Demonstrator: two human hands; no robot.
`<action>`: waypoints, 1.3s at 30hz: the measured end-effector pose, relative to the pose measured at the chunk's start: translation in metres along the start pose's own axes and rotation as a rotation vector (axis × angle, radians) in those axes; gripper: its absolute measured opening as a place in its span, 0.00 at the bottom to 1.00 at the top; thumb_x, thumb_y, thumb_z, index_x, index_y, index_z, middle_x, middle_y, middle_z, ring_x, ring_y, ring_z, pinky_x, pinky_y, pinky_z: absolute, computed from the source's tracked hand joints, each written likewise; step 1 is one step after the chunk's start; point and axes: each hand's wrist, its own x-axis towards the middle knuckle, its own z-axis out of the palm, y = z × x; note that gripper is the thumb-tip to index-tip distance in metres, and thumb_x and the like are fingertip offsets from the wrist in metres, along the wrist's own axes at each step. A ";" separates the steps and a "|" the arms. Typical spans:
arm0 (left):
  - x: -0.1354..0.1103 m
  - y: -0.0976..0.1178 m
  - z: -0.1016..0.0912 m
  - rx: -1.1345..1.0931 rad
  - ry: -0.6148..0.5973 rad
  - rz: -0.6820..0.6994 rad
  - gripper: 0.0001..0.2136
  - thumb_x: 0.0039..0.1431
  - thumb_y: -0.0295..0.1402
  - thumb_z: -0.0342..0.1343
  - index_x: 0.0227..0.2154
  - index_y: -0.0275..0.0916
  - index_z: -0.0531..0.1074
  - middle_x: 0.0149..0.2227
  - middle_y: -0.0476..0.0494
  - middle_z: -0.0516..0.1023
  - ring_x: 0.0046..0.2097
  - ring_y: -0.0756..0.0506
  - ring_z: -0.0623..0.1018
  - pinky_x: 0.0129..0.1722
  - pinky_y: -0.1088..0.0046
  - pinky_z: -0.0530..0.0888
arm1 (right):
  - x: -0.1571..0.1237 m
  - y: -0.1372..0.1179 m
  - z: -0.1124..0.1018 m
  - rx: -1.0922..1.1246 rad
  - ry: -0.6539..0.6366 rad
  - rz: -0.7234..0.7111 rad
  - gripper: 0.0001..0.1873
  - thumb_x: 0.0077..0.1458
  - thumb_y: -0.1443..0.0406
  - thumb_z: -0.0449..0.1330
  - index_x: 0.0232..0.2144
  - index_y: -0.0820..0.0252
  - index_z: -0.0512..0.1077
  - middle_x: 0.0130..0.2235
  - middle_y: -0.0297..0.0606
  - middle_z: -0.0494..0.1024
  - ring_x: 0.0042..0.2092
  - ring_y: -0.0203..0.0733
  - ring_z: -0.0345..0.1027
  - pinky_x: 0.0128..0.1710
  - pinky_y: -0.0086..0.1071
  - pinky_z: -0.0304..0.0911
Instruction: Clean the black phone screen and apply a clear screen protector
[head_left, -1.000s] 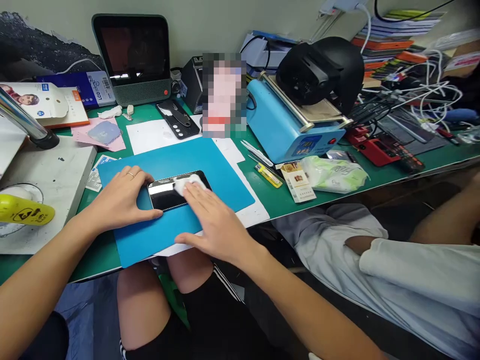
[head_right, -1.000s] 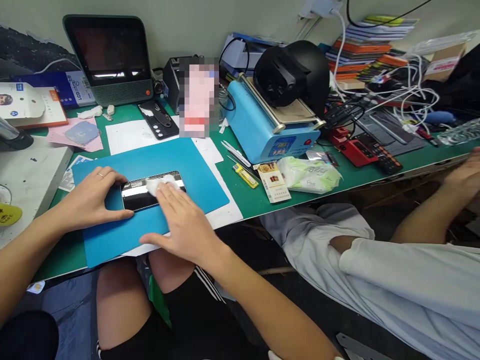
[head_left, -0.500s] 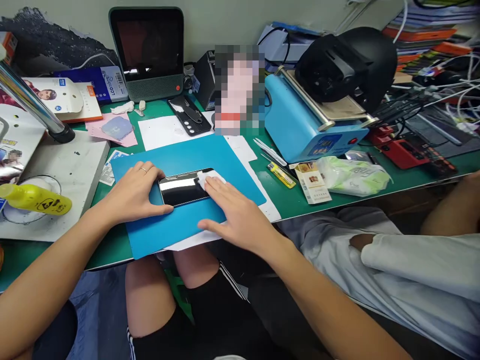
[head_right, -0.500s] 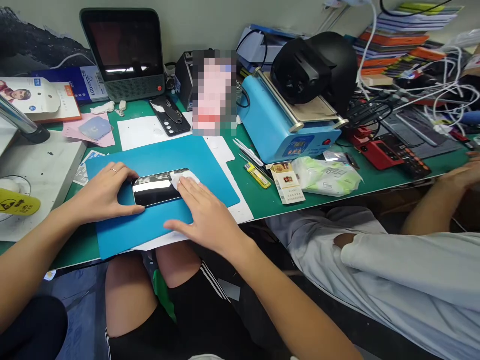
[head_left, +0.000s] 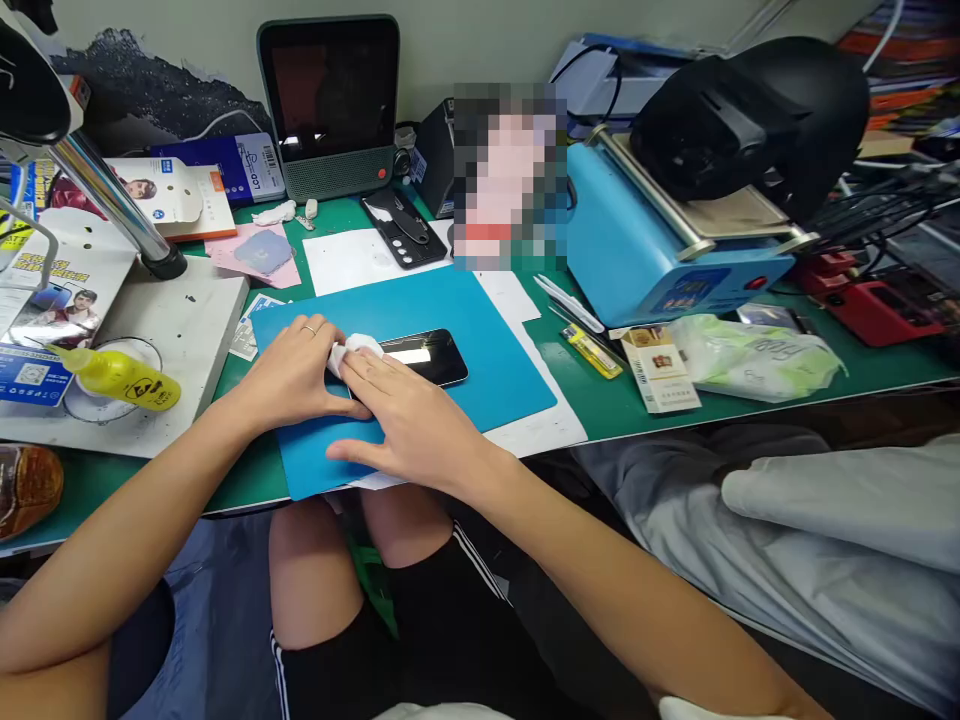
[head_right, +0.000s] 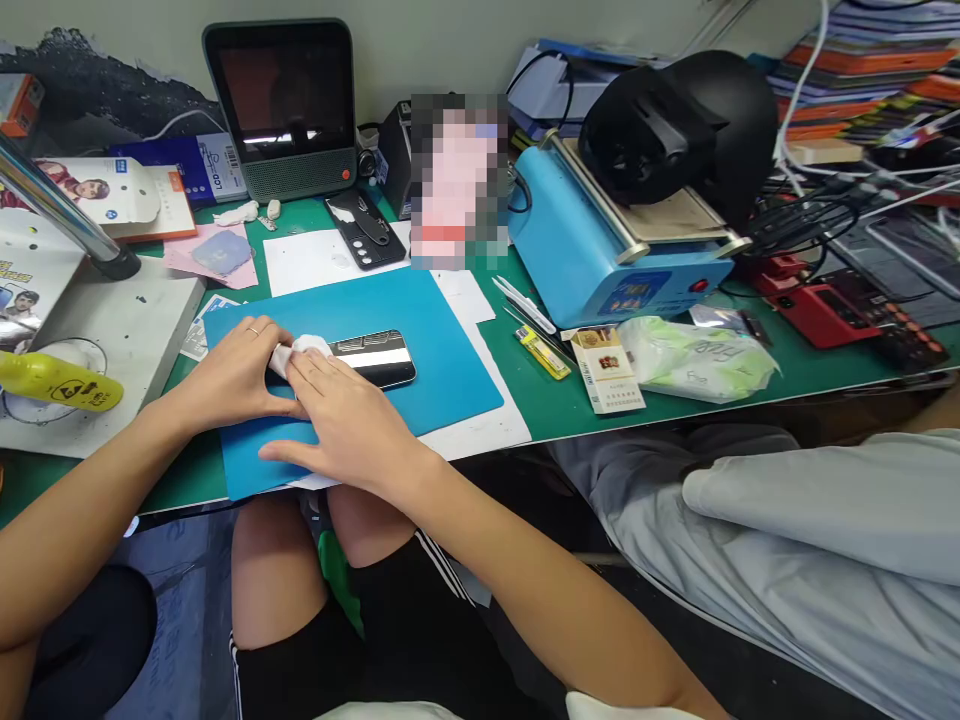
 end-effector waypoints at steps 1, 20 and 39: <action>0.000 -0.001 0.000 -0.023 -0.005 0.020 0.39 0.52 0.72 0.56 0.45 0.37 0.69 0.46 0.33 0.74 0.47 0.32 0.73 0.48 0.53 0.71 | -0.006 0.000 0.000 -0.007 0.004 -0.016 0.53 0.63 0.36 0.56 0.71 0.75 0.62 0.72 0.59 0.65 0.75 0.60 0.55 0.76 0.55 0.54; 0.000 0.000 -0.003 -0.137 0.032 0.019 0.54 0.57 0.74 0.15 0.46 0.35 0.75 0.44 0.30 0.76 0.46 0.32 0.72 0.49 0.46 0.70 | -0.052 0.057 -0.028 -0.161 0.114 0.255 0.33 0.71 0.52 0.57 0.67 0.72 0.70 0.69 0.55 0.69 0.72 0.59 0.62 0.72 0.59 0.61; 0.000 0.003 0.000 -0.146 0.064 -0.002 0.51 0.59 0.72 0.15 0.42 0.38 0.74 0.43 0.32 0.76 0.45 0.33 0.72 0.49 0.47 0.70 | -0.057 0.043 -0.022 -0.155 0.150 0.252 0.35 0.70 0.49 0.58 0.69 0.66 0.67 0.69 0.53 0.69 0.72 0.58 0.63 0.71 0.57 0.62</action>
